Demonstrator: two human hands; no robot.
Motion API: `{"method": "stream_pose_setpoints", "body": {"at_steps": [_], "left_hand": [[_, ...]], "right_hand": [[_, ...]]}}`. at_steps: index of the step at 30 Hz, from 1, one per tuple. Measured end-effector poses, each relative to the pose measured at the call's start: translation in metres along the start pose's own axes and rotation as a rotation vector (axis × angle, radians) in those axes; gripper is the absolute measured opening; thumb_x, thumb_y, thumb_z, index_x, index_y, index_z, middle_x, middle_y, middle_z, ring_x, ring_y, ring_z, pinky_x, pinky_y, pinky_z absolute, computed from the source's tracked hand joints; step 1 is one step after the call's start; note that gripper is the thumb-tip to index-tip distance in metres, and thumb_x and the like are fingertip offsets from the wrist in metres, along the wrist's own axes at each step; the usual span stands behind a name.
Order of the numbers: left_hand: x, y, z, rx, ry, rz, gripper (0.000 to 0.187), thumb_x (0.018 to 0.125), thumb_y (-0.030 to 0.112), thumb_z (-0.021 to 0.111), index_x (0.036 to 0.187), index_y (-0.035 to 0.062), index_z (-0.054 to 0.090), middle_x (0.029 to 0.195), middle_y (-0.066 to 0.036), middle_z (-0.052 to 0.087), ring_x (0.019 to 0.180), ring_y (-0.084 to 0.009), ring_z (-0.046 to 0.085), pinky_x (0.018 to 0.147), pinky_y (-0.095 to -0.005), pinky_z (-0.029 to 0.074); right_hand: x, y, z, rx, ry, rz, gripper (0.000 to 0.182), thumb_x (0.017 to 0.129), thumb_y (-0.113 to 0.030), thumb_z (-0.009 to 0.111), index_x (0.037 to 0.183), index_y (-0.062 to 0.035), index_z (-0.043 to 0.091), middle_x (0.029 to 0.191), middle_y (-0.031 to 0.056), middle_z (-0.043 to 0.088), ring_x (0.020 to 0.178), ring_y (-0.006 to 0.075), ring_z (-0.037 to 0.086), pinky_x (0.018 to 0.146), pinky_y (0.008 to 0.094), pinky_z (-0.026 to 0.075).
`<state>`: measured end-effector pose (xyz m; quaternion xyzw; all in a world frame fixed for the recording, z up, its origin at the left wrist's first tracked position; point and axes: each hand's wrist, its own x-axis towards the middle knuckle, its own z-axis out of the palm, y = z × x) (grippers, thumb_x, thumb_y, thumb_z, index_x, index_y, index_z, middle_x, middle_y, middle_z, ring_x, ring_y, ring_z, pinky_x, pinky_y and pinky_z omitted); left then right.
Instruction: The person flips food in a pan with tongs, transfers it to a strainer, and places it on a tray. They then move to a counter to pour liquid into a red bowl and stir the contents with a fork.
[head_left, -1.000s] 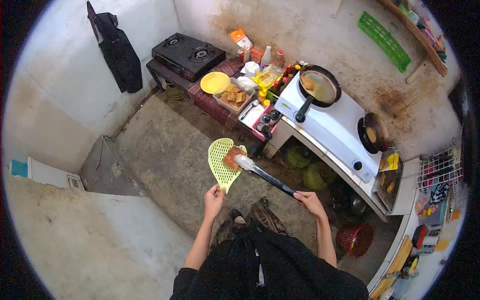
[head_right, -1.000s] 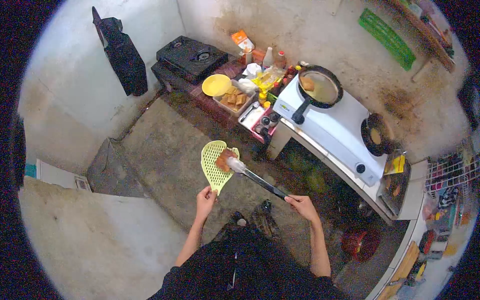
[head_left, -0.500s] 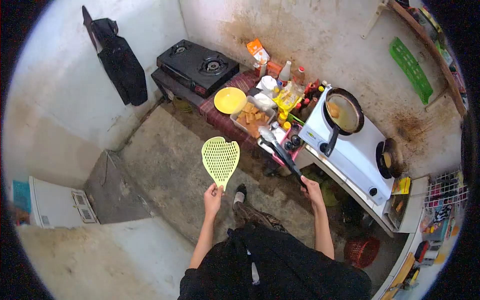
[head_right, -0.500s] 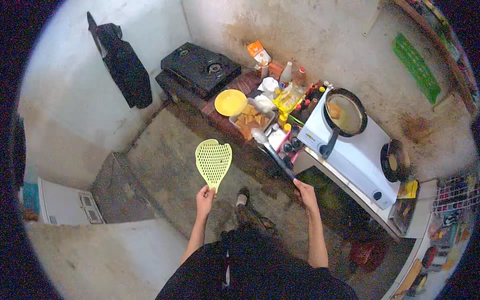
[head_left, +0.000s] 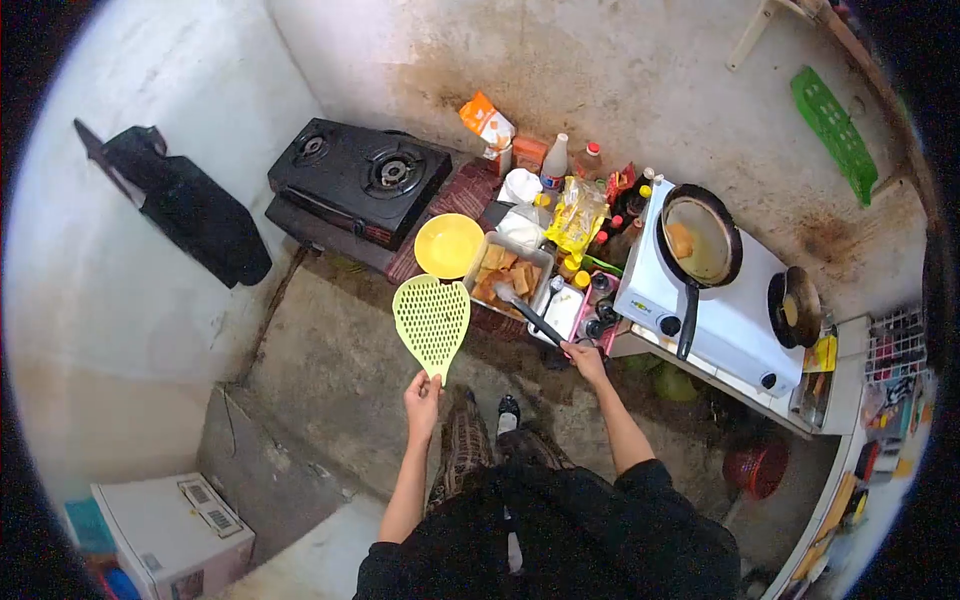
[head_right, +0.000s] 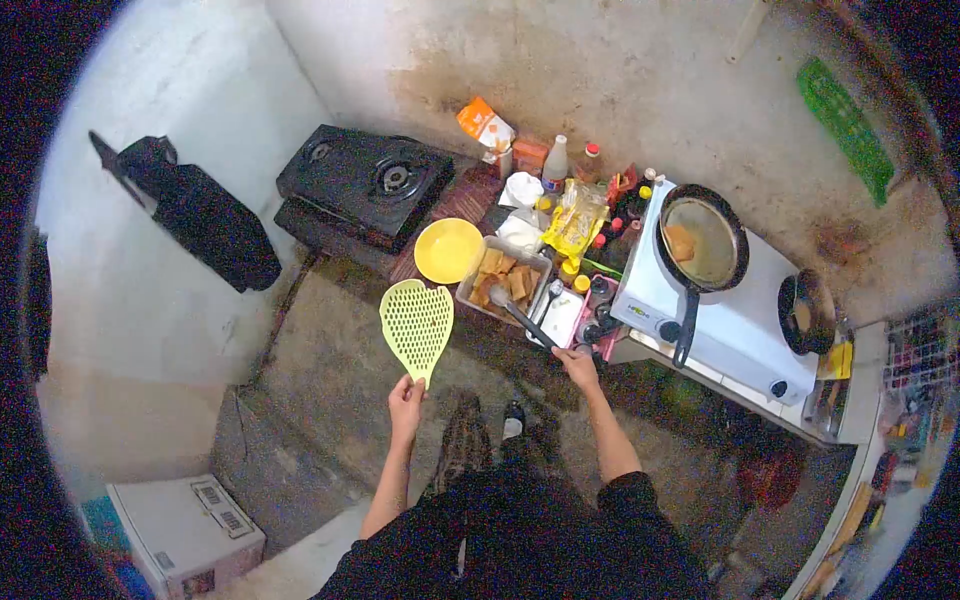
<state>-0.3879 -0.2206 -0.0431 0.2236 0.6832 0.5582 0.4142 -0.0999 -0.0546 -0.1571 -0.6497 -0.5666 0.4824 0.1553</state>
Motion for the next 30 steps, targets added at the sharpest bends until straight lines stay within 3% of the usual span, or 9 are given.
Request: {"method": "stream_pose_setpoints", "body": {"at_steps": [6, 8, 9, 12, 15, 18, 26, 28, 30], "left_hand": [[0.053, -0.004, -0.024, -0.071, -0.076, -0.005, 0.023, 0.083, 0.015, 0.052, 0.095, -0.0034, 0.054, 0.073, 0.001, 0.053, 0.061, -0.0038, 0.045, 0.057, -0.0191, 0.039], [0.071, -0.008, -0.035, -0.074, -0.109, 0.007, 0.023, 0.083, 0.015, 0.052, 0.096, -0.0037, 0.054, 0.074, 0.001, 0.054, 0.061, -0.0037, 0.046, 0.056, -0.0192, 0.040], [0.077, -0.006, -0.039, -0.057, -0.114, -0.002, 0.023, 0.082, 0.015, 0.052, 0.096, -0.0037, 0.054, 0.074, 0.001, 0.054, 0.062, -0.0038, 0.046, 0.056, -0.0195, 0.040], [0.088, -0.002, -0.049, 0.005, -0.118, -0.015, 0.023, 0.082, 0.014, 0.053, 0.097, -0.0038, 0.054, 0.076, 0.000, 0.055, 0.063, -0.0042, 0.047, 0.056, -0.0204, 0.041], [0.099, -0.001, -0.051, -0.021, -0.119, -0.002, 0.024, 0.082, 0.015, 0.052, 0.097, -0.0039, 0.054, 0.077, -0.001, 0.055, 0.065, -0.0047, 0.048, 0.058, -0.0209, 0.041], [0.101, -0.002, -0.054, -0.002, -0.157, 0.007, 0.025, 0.083, 0.017, 0.052, 0.098, -0.0039, 0.053, 0.078, -0.001, 0.055, 0.067, -0.0053, 0.049, 0.060, -0.0211, 0.041], [0.110, -0.006, -0.045, -0.060, -0.198, -0.025, 0.023, 0.083, 0.015, 0.051, 0.097, -0.0034, 0.053, 0.082, -0.001, 0.056, 0.067, -0.0039, 0.049, 0.059, -0.0191, 0.040], [0.111, -0.005, -0.044, -0.045, -0.206, -0.019, 0.023, 0.083, 0.015, 0.051, 0.097, -0.0035, 0.053, 0.082, 0.000, 0.056, 0.066, -0.0035, 0.048, 0.059, -0.0185, 0.040], [0.112, -0.004, -0.043, -0.030, -0.215, -0.012, 0.023, 0.083, 0.014, 0.052, 0.097, -0.0036, 0.053, 0.081, 0.000, 0.056, 0.064, -0.0031, 0.048, 0.058, -0.0179, 0.040]], "right_hand": [[0.011, -0.023, 0.021, -0.054, -0.006, 0.042, 0.047, 0.070, -0.051, 0.058, 0.093, -0.0106, 0.063, 0.075, 0.0093, 0.062, 0.071, 0.0162, 0.058, 0.070, 0.0272, 0.042], [0.018, -0.034, 0.024, -0.083, 0.016, 0.008, 0.045, 0.072, -0.047, 0.059, 0.084, -0.0041, 0.065, 0.052, -0.0007, 0.046, 0.049, 0.0056, 0.042, 0.047, 0.0226, 0.035], [0.020, -0.039, 0.024, -0.084, 0.018, 0.015, 0.045, 0.072, -0.047, 0.059, 0.084, -0.0041, 0.065, 0.052, -0.0007, 0.046, 0.049, 0.0056, 0.042, 0.047, 0.0226, 0.035], [0.022, -0.050, 0.026, -0.146, 0.017, 0.028, 0.047, 0.070, -0.051, 0.058, 0.086, -0.0072, 0.065, 0.054, 0.0028, 0.052, 0.052, 0.0104, 0.050, 0.051, 0.0257, 0.039], [0.025, -0.058, 0.025, -0.386, -0.006, 0.030, 0.052, 0.070, -0.056, 0.050, 0.090, -0.0100, 0.064, 0.066, 0.0118, 0.060, 0.068, 0.0249, 0.060, 0.063, 0.0334, 0.044], [0.019, -0.068, 0.028, -0.393, 0.011, 0.048, 0.056, 0.065, -0.060, 0.053, 0.093, -0.0131, 0.063, 0.076, 0.0167, 0.061, 0.073, 0.0298, 0.059, 0.068, 0.0367, 0.045], [-0.011, -0.100, 0.040, -0.556, 0.085, 0.085, 0.057, 0.066, -0.062, 0.051, 0.095, -0.0140, 0.062, 0.076, 0.0158, 0.061, 0.074, 0.0294, 0.059, 0.067, 0.0382, 0.046], [-0.020, -0.104, 0.042, -0.485, 0.151, 0.023, 0.062, 0.066, -0.062, 0.051, 0.094, -0.0077, 0.062, 0.074, 0.0194, 0.060, 0.071, 0.0313, 0.059, 0.065, 0.0393, 0.046], [-0.024, -0.110, 0.041, -0.487, 0.127, 0.061, 0.062, 0.066, -0.061, 0.052, 0.094, -0.0076, 0.062, 0.075, 0.0190, 0.060, 0.073, 0.0309, 0.059, 0.065, 0.0386, 0.046]]}}
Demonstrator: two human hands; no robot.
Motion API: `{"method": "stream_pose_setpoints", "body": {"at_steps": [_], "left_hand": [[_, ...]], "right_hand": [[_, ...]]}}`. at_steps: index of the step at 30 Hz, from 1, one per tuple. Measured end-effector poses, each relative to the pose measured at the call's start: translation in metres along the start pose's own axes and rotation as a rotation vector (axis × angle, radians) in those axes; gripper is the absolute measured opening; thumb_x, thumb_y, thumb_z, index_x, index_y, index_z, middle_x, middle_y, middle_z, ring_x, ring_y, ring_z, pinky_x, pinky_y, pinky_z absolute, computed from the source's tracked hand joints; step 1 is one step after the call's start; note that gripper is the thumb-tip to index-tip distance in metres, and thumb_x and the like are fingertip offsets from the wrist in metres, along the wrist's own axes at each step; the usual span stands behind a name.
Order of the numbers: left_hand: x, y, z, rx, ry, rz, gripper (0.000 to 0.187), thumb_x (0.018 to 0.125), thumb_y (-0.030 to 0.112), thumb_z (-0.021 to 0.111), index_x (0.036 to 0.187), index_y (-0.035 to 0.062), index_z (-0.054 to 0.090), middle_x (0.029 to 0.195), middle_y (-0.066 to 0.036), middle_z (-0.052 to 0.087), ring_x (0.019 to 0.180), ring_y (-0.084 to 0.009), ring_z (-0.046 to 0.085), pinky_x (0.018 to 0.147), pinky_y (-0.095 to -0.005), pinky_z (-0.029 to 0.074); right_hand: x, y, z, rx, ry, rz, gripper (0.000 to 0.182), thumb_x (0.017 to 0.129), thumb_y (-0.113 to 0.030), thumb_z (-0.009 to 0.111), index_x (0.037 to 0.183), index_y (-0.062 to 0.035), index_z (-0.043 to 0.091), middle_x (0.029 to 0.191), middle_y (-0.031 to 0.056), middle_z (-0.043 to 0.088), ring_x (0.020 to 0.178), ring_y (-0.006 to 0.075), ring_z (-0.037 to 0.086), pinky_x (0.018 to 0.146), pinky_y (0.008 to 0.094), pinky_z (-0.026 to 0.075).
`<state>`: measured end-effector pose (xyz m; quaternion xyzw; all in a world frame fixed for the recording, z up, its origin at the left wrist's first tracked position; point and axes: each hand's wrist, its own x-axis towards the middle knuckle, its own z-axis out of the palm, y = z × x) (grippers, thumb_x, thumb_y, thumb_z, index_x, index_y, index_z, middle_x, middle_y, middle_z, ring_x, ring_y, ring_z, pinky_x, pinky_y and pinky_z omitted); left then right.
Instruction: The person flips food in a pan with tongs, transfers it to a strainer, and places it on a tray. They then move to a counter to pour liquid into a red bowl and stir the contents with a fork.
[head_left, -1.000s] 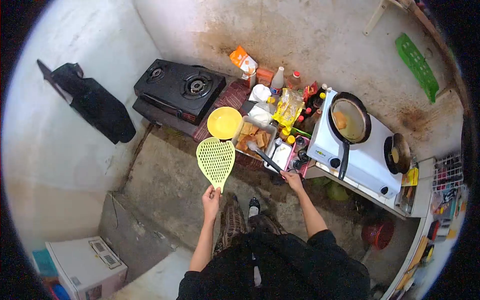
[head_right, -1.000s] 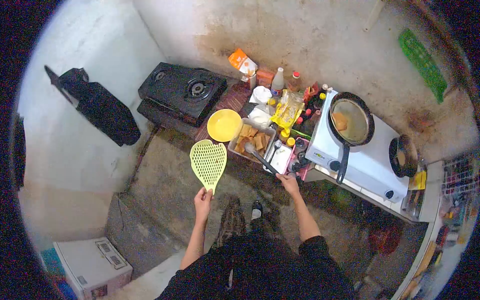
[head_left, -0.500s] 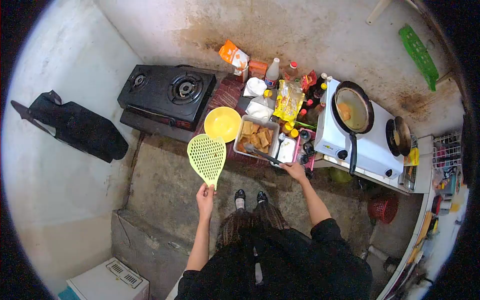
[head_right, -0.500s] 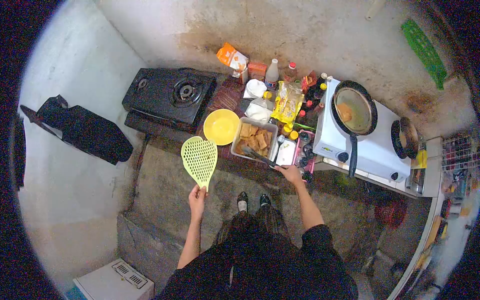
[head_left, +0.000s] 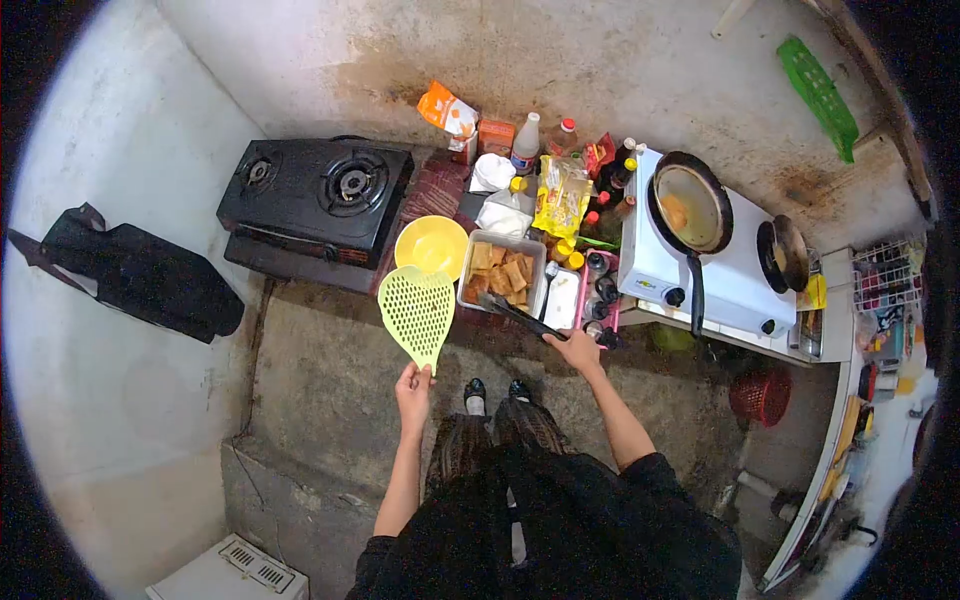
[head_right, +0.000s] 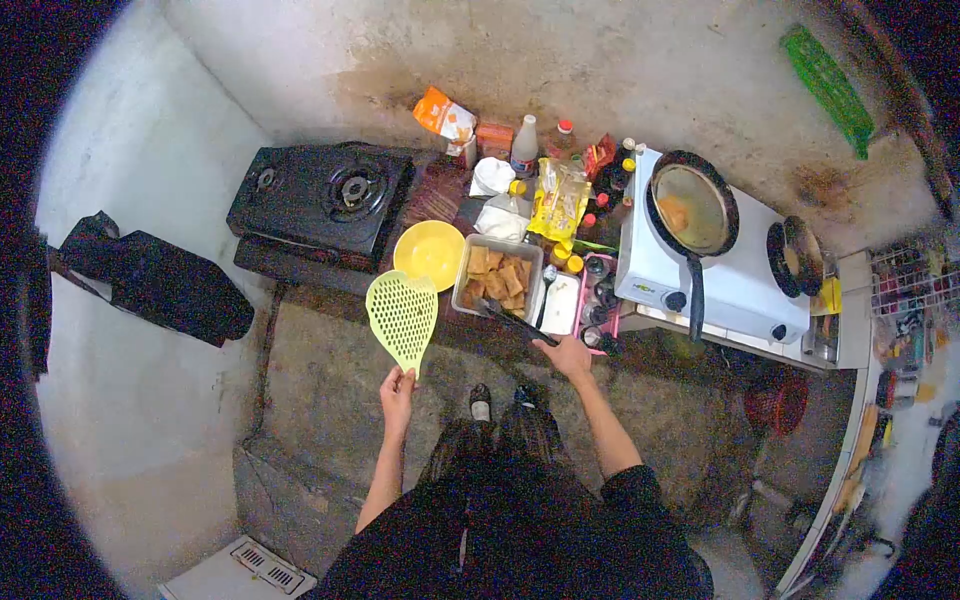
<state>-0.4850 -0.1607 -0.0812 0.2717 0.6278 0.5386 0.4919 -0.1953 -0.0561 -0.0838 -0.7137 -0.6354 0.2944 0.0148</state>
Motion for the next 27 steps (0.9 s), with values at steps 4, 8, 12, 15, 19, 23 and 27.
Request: {"method": "stream_pose_setpoints", "body": {"at_steps": [4, 8, 12, 15, 19, 23, 27], "left_hand": [[0.002, 0.003, 0.001, -0.007, -0.019, -0.007, 0.023, 0.083, 0.014, 0.051, 0.097, -0.0037, 0.053, 0.078, 0.001, 0.056, 0.061, -0.0031, 0.046, 0.057, -0.0181, 0.039], [0.002, 0.010, 0.005, -0.003, -0.031, 0.020, 0.024, 0.083, 0.014, 0.052, 0.098, -0.0043, 0.053, 0.074, 0.001, 0.053, 0.060, -0.0037, 0.045, 0.056, -0.0190, 0.039], [0.001, 0.024, 0.014, 0.019, -0.083, 0.024, 0.024, 0.083, 0.015, 0.052, 0.097, -0.0045, 0.053, 0.073, 0.001, 0.051, 0.059, -0.0043, 0.044, 0.055, -0.0197, 0.038], [0.001, 0.032, 0.023, 0.090, -0.115, 0.034, 0.022, 0.083, 0.016, 0.051, 0.092, -0.0042, 0.053, 0.070, 0.002, 0.050, 0.059, -0.0042, 0.043, 0.055, -0.0192, 0.036], [0.004, 0.050, 0.047, 0.146, -0.284, 0.051, 0.021, 0.083, 0.018, 0.051, 0.087, -0.0023, 0.054, 0.068, 0.003, 0.048, 0.058, -0.0037, 0.042, 0.054, -0.0182, 0.035], [-0.009, 0.070, 0.092, 0.204, -0.412, 0.049, 0.021, 0.083, 0.018, 0.051, 0.088, -0.0023, 0.055, 0.068, 0.003, 0.049, 0.059, -0.0039, 0.043, 0.055, -0.0186, 0.036], [-0.030, 0.103, 0.146, 0.299, -0.596, 0.046, 0.023, 0.084, 0.018, 0.051, 0.095, -0.0024, 0.054, 0.071, 0.002, 0.051, 0.061, -0.0049, 0.045, 0.057, -0.0204, 0.039]], "right_hand": [[-0.006, -0.006, -0.009, -0.031, -0.033, 0.049, 0.061, 0.065, -0.061, 0.053, 0.095, -0.0082, 0.062, 0.078, 0.0174, 0.061, 0.075, 0.0299, 0.059, 0.066, 0.0370, 0.046], [-0.018, -0.003, -0.015, -0.107, 0.065, 0.071, 0.062, 0.064, -0.062, 0.053, 0.095, -0.0086, 0.062, 0.080, 0.0179, 0.061, 0.077, 0.0296, 0.059, 0.067, 0.0365, 0.046], [-0.034, 0.032, -0.006, 0.228, 0.169, 0.081, 0.051, 0.070, -0.053, 0.055, 0.093, -0.0077, 0.062, 0.063, 0.0063, 0.058, 0.058, 0.0183, 0.055, 0.053, 0.0305, 0.041], [-0.076, 0.021, -0.033, 0.693, 0.126, 0.142, 0.042, 0.076, -0.046, 0.053, 0.089, -0.0065, 0.061, 0.054, -0.0016, 0.048, 0.048, 0.0079, 0.044, 0.045, 0.0233, 0.033], [-0.132, 0.016, -0.062, 1.161, 0.080, 0.185, 0.038, 0.084, -0.043, 0.044, 0.085, -0.0063, 0.053, 0.054, -0.0054, 0.041, 0.044, 0.0028, 0.035, 0.040, 0.0180, 0.025], [-0.181, 0.024, -0.089, 1.482, 0.197, 0.067, 0.043, 0.085, -0.048, 0.037, 0.085, -0.0056, 0.046, 0.057, -0.0049, 0.038, 0.043, 0.0033, 0.032, 0.040, 0.0179, 0.024], [-0.226, 0.047, -0.144, 1.625, 0.348, -0.012, 0.063, 0.083, -0.053, 0.033, 0.116, 0.0011, 0.037, 0.060, -0.0032, 0.036, 0.045, 0.0048, 0.032, 0.043, 0.0179, 0.026]]}}
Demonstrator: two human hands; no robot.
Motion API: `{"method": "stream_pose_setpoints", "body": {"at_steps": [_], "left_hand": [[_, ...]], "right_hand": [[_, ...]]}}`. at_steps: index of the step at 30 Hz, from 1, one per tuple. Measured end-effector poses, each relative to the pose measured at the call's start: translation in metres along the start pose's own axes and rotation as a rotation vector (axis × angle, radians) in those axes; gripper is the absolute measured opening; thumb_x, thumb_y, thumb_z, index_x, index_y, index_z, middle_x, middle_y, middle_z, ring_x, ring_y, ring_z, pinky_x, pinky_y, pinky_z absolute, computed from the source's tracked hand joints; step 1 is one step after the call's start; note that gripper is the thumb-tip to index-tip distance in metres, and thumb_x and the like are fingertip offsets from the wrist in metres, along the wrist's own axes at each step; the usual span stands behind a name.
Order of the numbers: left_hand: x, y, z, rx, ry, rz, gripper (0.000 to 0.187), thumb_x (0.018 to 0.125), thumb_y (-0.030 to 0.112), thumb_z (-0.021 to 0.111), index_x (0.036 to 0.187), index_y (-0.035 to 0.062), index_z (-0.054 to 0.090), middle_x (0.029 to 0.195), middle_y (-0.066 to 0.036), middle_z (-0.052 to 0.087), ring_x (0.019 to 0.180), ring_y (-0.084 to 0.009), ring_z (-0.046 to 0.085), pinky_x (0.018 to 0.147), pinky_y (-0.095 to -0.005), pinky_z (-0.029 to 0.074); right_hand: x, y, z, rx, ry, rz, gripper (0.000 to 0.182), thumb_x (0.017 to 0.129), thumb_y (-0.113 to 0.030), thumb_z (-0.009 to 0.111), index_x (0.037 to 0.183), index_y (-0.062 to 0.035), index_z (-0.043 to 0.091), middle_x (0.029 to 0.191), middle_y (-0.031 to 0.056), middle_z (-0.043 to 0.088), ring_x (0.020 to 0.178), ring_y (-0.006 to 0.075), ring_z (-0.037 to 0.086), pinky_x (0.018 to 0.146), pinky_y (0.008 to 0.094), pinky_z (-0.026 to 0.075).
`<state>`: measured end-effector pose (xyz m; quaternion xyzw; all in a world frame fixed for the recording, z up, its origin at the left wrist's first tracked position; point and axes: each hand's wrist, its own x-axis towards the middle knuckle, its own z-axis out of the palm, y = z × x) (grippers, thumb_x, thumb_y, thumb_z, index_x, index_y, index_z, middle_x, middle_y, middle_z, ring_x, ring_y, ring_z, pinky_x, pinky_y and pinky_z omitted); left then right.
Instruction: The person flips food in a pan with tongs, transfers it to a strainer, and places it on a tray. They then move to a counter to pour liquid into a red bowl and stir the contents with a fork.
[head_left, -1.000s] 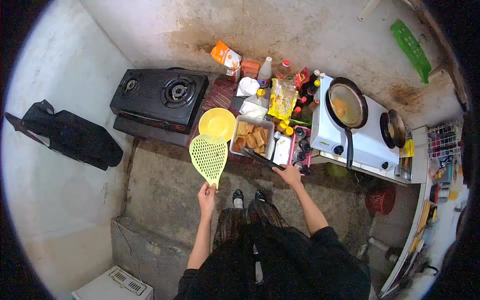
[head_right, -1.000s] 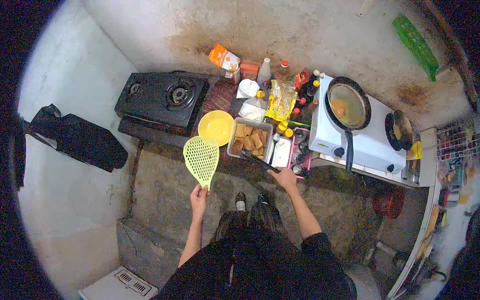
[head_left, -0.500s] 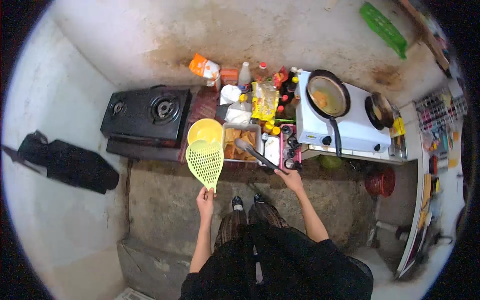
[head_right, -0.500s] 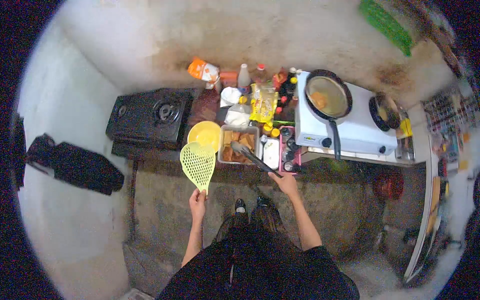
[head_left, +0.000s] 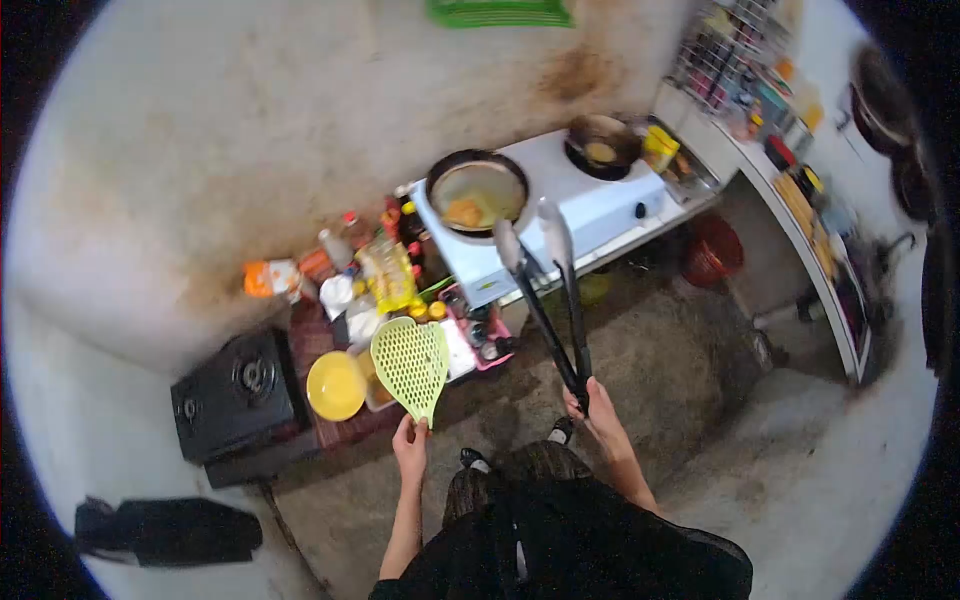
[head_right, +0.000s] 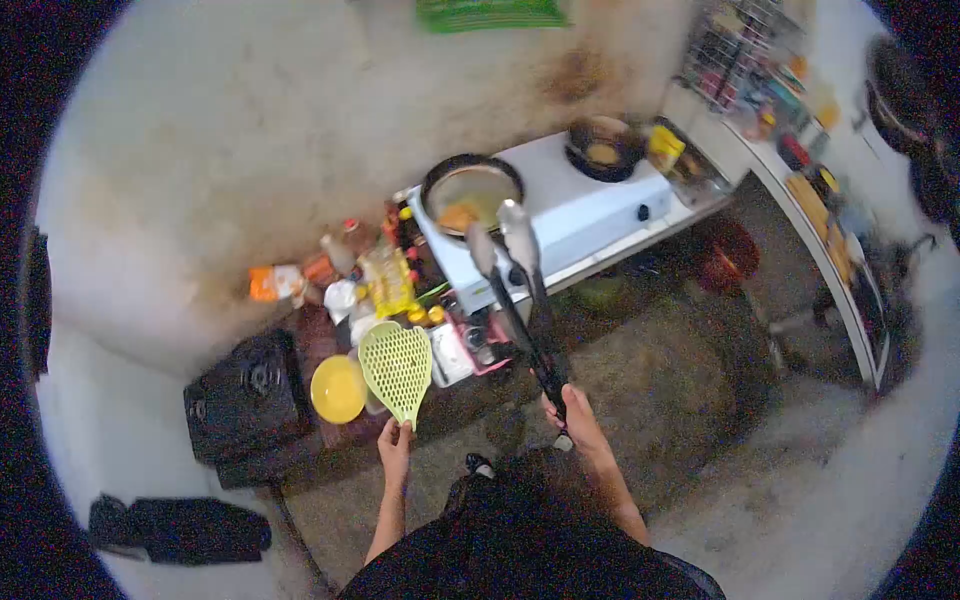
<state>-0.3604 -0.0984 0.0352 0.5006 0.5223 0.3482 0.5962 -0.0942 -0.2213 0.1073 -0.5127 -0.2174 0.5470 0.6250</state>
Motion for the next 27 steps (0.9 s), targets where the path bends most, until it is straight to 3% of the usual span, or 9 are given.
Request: {"method": "stream_pose_setpoints", "body": {"at_steps": [1, 2, 3, 6, 10, 14, 18, 23, 27], "left_hand": [[0.001, 0.002, 0.015, 0.048, -0.053, 0.012, 0.024, 0.084, 0.018, 0.051, 0.097, -0.0022, 0.054, 0.073, 0.001, 0.053, 0.062, -0.0053, 0.047, 0.058, -0.0208, 0.040], [0.003, 0.011, 0.033, 0.060, -0.089, 0.025, 0.024, 0.084, 0.018, 0.051, 0.097, -0.0022, 0.054, 0.073, 0.001, 0.053, 0.062, -0.0053, 0.047, 0.058, -0.0208, 0.040], [0.003, 0.020, 0.053, 0.023, -0.152, 0.057, 0.024, 0.084, 0.018, 0.051, 0.097, -0.0019, 0.054, 0.075, 0.000, 0.055, 0.064, -0.0057, 0.049, 0.059, -0.0209, 0.040], [-0.006, 0.042, 0.125, -0.009, -0.283, 0.088, 0.024, 0.084, 0.018, 0.050, 0.097, -0.0015, 0.054, 0.079, -0.002, 0.058, 0.068, -0.0063, 0.051, 0.060, -0.0209, 0.041], [-0.017, 0.047, 0.229, -0.028, -0.443, 0.050, 0.022, 0.084, 0.016, 0.050, 0.097, -0.0008, 0.055, 0.081, -0.003, 0.059, 0.071, -0.0072, 0.054, 0.060, -0.0208, 0.042], [-0.024, 0.029, 0.332, -0.060, -0.581, 0.047, 0.022, 0.084, 0.016, 0.050, 0.096, -0.0010, 0.054, 0.080, -0.003, 0.059, 0.066, -0.0060, 0.051, 0.059, -0.0192, 0.040], [-0.025, 0.026, 0.415, -0.065, -0.680, 0.009, 0.020, 0.084, 0.018, 0.050, 0.092, -0.0002, 0.055, 0.076, -0.001, 0.058, 0.062, -0.0047, 0.047, 0.057, -0.0194, 0.038], [-0.007, 0.035, 0.495, -0.017, -0.735, -0.012, 0.020, 0.084, 0.017, 0.050, 0.092, 0.0004, 0.055, 0.076, -0.001, 0.059, 0.061, -0.0044, 0.046, 0.057, -0.0197, 0.037], [0.027, 0.028, 0.544, 0.067, -0.780, 0.007, 0.027, 0.084, 0.023, 0.050, 0.098, 0.0008, 0.054, 0.079, -0.003, 0.059, 0.068, -0.0067, 0.050, 0.060, -0.0211, 0.039]], "right_hand": [[-0.007, -0.007, -0.015, 0.021, -0.008, -0.080, 0.069, 0.082, -0.054, 0.032, 0.123, 0.0013, 0.031, 0.061, -0.0025, 0.036, 0.046, 0.0053, 0.033, 0.043, 0.0183, 0.026], [-0.013, -0.012, -0.033, 0.121, 0.048, -0.132, 0.056, 0.082, -0.051, 0.038, 0.106, -0.0013, 0.044, 0.063, -0.0017, 0.041, 0.051, 0.0060, 0.038, 0.045, 0.0196, 0.029], [-0.019, -0.021, -0.049, 0.129, 0.076, -0.153, 0.056, 0.082, -0.051, 0.038, 0.106, -0.0013, 0.044, 0.063, -0.0017, 0.041, 0.051, 0.0060, 0.038, 0.045, 0.0196, 0.029], [-0.042, -0.046, -0.112, 0.113, 0.166, -0.242, 0.060, 0.080, -0.049, 0.046, 0.117, -0.0023, 0.036, 0.081, 0.0048, 0.052, 0.057, 0.0092, 0.047, 0.046, 0.0205, 0.034], [-0.071, -0.089, -0.189, 0.064, 0.317, -0.343, 0.051, 0.081, -0.037, 0.051, 0.116, -0.0045, 0.035, 0.091, 0.0023, 0.050, 0.049, 0.0074, 0.042, 0.039, 0.0203, 0.030], [-0.106, -0.101, -0.275, 0.002, 0.567, -0.339, 0.044, 0.082, -0.023, 0.051, 0.119, -0.0049, 0.034, 0.080, -0.0011, 0.048, 0.048, 0.0044, 0.039, 0.040, 0.0188, 0.030], [-0.130, -0.105, -0.334, -0.107, 0.822, -0.290, 0.049, 0.083, -0.034, 0.049, 0.120, -0.0047, 0.034, 0.071, -0.0018, 0.045, 0.043, 0.0030, 0.035, 0.038, 0.0185, 0.029], [-0.137, -0.095, -0.394, -0.204, 0.945, -0.321, 0.038, 0.085, -0.024, 0.048, 0.116, -0.0028, 0.042, 0.066, -0.0010, 0.045, 0.040, 0.0029, 0.033, 0.036, 0.0188, 0.027], [-0.108, -0.118, -0.432, -0.018, 0.905, -0.141, 0.038, 0.085, -0.024, 0.047, 0.115, -0.0015, 0.042, 0.064, -0.0007, 0.046, 0.039, 0.0024, 0.032, 0.035, 0.0179, 0.026]]}}
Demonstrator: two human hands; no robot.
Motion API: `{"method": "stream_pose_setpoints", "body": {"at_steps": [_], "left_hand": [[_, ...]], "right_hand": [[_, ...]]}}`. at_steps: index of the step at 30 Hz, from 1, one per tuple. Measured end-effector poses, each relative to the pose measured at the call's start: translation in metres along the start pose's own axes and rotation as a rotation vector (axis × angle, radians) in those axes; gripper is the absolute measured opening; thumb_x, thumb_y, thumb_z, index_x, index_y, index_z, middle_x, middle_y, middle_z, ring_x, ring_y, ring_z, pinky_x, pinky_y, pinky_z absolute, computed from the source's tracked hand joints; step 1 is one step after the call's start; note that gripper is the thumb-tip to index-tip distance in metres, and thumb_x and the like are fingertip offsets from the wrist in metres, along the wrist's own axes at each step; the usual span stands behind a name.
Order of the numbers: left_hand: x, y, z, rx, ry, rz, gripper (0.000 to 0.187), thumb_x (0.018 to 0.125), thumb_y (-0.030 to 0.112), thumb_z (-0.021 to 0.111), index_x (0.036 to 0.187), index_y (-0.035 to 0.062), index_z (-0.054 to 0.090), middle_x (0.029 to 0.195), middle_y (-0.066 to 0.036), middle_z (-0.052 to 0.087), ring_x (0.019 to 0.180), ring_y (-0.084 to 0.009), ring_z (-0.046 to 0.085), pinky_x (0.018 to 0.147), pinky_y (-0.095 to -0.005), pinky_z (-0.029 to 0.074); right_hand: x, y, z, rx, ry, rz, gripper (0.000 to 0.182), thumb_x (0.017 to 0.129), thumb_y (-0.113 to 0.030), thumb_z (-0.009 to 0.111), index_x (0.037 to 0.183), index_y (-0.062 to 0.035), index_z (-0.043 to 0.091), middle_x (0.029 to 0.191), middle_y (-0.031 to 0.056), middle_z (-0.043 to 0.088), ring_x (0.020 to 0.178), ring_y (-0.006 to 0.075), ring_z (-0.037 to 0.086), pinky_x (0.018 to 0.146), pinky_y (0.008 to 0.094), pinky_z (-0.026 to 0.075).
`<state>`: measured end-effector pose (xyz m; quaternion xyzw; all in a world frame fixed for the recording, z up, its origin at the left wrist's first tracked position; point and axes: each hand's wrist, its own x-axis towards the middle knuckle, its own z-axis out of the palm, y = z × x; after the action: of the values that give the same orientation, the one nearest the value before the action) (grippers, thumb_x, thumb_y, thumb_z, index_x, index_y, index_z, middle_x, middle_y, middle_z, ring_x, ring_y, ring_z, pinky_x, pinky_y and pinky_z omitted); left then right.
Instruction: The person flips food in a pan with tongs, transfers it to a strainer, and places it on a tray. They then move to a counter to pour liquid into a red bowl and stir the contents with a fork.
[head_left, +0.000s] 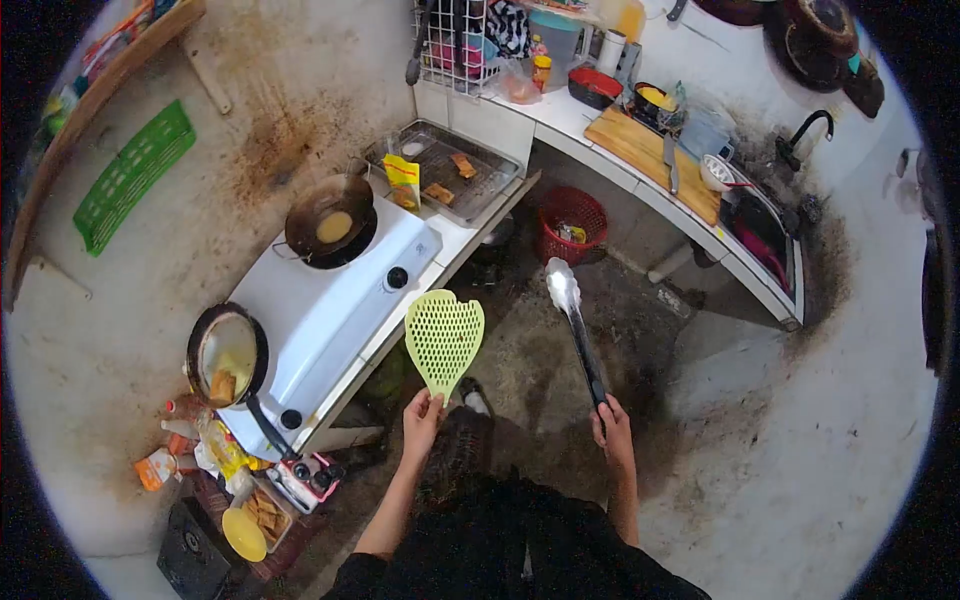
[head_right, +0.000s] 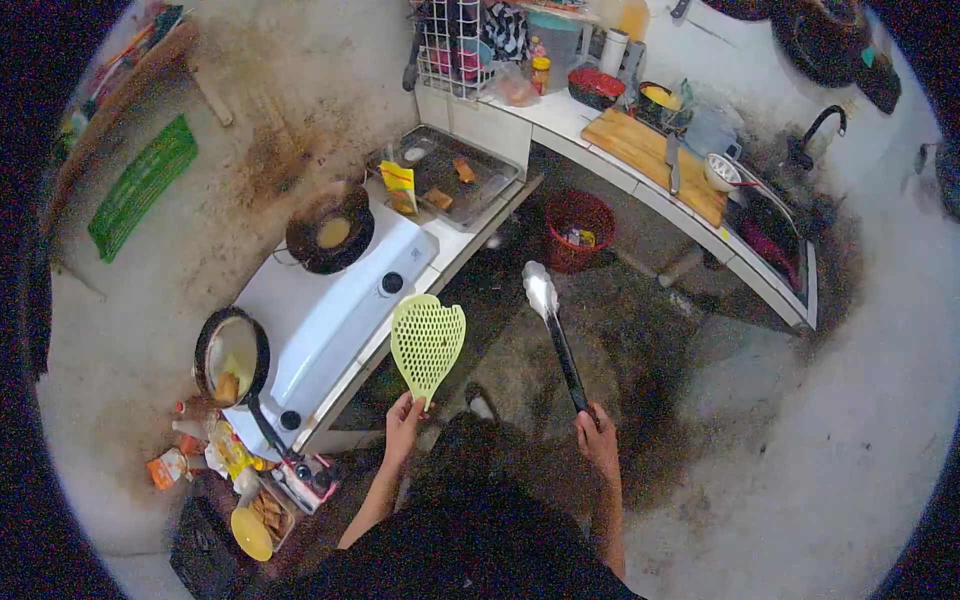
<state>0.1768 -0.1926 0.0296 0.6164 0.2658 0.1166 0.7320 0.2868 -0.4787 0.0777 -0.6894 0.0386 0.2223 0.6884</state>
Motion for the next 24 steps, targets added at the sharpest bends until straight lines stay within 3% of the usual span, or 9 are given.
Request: {"method": "stream_pose_setpoints", "body": {"at_steps": [6, 8, 10, 12, 14, 17, 19, 20, 24], "left_hand": [[0.107, 0.002, 0.014, -0.039, 0.067, 0.063, 0.019, 0.084, 0.016, 0.050, 0.092, 0.0001, 0.055, 0.079, -0.002, 0.059, 0.063, -0.0062, 0.048, 0.057, -0.0207, 0.038], [0.130, 0.016, 0.011, -0.068, 0.102, -0.043, 0.019, 0.084, 0.016, 0.049, 0.093, -0.0002, 0.054, 0.079, -0.003, 0.059, 0.067, -0.0071, 0.051, 0.060, -0.0211, 0.040], [0.162, 0.018, 0.007, -0.052, 0.118, -0.010, 0.020, 0.084, 0.016, 0.048, 0.096, -0.0005, 0.053, 0.079, -0.003, 0.059, 0.070, -0.0080, 0.053, 0.062, -0.0217, 0.041], [0.185, 0.025, 0.007, -0.012, 0.169, -0.010, 0.021, 0.084, 0.015, 0.047, 0.097, -0.0010, 0.053, 0.079, -0.004, 0.059, 0.070, -0.0082, 0.053, 0.062, -0.0222, 0.041], [0.207, 0.032, 0.007, 0.008, 0.150, -0.091, 0.024, 0.085, 0.016, 0.048, 0.100, -0.0014, 0.052, 0.080, -0.004, 0.059, 0.071, -0.0084, 0.053, 0.063, -0.0220, 0.041], [0.240, 0.039, 0.016, 0.024, 0.185, 0.015, 0.026, 0.084, 0.018, 0.049, 0.101, -0.0018, 0.052, 0.081, -0.005, 0.059, 0.071, -0.0082, 0.053, 0.064, -0.0219, 0.041], [0.252, 0.049, 0.024, 0.000, 0.209, 0.020, 0.026, 0.084, 0.019, 0.049, 0.100, -0.0023, 0.052, 0.079, -0.004, 0.058, 0.069, -0.0081, 0.052, 0.064, -0.0220, 0.041], [0.257, 0.053, 0.028, 0.013, 0.207, 0.004, 0.026, 0.084, 0.019, 0.049, 0.100, -0.0024, 0.052, 0.079, -0.003, 0.058, 0.068, -0.0080, 0.052, 0.064, -0.0220, 0.041], [0.262, 0.074, 0.046, 0.062, 0.297, 0.054, 0.026, 0.084, 0.019, 0.050, 0.099, -0.0024, 0.052, 0.078, -0.003, 0.058, 0.068, -0.0070, 0.052, 0.062, -0.0211, 0.041]], "right_hand": [[0.129, -0.052, 0.024, 0.013, -0.102, 0.051, 0.038, 0.086, -0.033, 0.044, 0.104, -0.0005, 0.050, 0.060, 0.0007, 0.049, 0.035, 0.0035, 0.031, 0.034, 0.0195, 0.025], [0.175, -0.077, 0.033, -0.026, -0.118, 0.060, 0.038, 0.085, -0.035, 0.044, 0.100, -0.0010, 0.053, 0.059, 0.0010, 0.050, 0.034, 0.0040, 0.031, 0.034, 0.0201, 0.025], [0.232, -0.101, 0.048, -0.215, -0.109, 0.008, 0.040, 0.082, -0.041, 0.047, 0.087, -0.0036, 0.059, 0.052, -0.0004, 0.048, 0.033, 0.0046, 0.033, 0.034, 0.0210, 0.025], [0.291, -0.126, 0.069, -0.291, -0.109, 0.102, 0.034, 0.081, -0.038, 0.050, 0.081, -0.0059, 0.061, 0.058, -0.0015, 0.052, 0.037, 0.0052, 0.036, 0.036, 0.0214, 0.027], [0.346, -0.143, 0.088, -0.417, -0.179, -0.077, 0.036, 0.078, -0.040, 0.053, 0.081, -0.0053, 0.062, 0.060, -0.0005, 0.054, 0.041, 0.0070, 0.041, 0.041, 0.0215, 0.031], [0.423, -0.172, 0.127, -0.546, -0.139, -0.025, 0.043, 0.074, -0.046, 0.056, 0.078, -0.0041, 0.063, 0.060, 0.0013, 0.055, 0.047, 0.0087, 0.046, 0.045, 0.0231, 0.035], [0.472, -0.180, 0.140, -0.811, -0.177, -0.054, 0.051, 0.070, -0.053, 0.056, 0.072, -0.0025, 0.063, 0.056, 0.0035, 0.055, 0.050, 0.0103, 0.048, 0.049, 0.0251, 0.038], [0.501, -0.169, 0.138, -0.824, -0.183, -0.204, 0.060, 0.065, -0.061, 0.055, 0.065, -0.0011, 0.062, 0.053, 0.0064, 0.055, 0.051, 0.0154, 0.052, 0.052, 0.0286, 0.040], [0.553, -0.180, 0.147, -1.058, -0.200, -0.121, 0.063, 0.061, -0.064, 0.054, 0.062, -0.0012, 0.063, 0.056, 0.0106, 0.058, 0.058, 0.0241, 0.058, 0.061, 0.0329, 0.044]]}}
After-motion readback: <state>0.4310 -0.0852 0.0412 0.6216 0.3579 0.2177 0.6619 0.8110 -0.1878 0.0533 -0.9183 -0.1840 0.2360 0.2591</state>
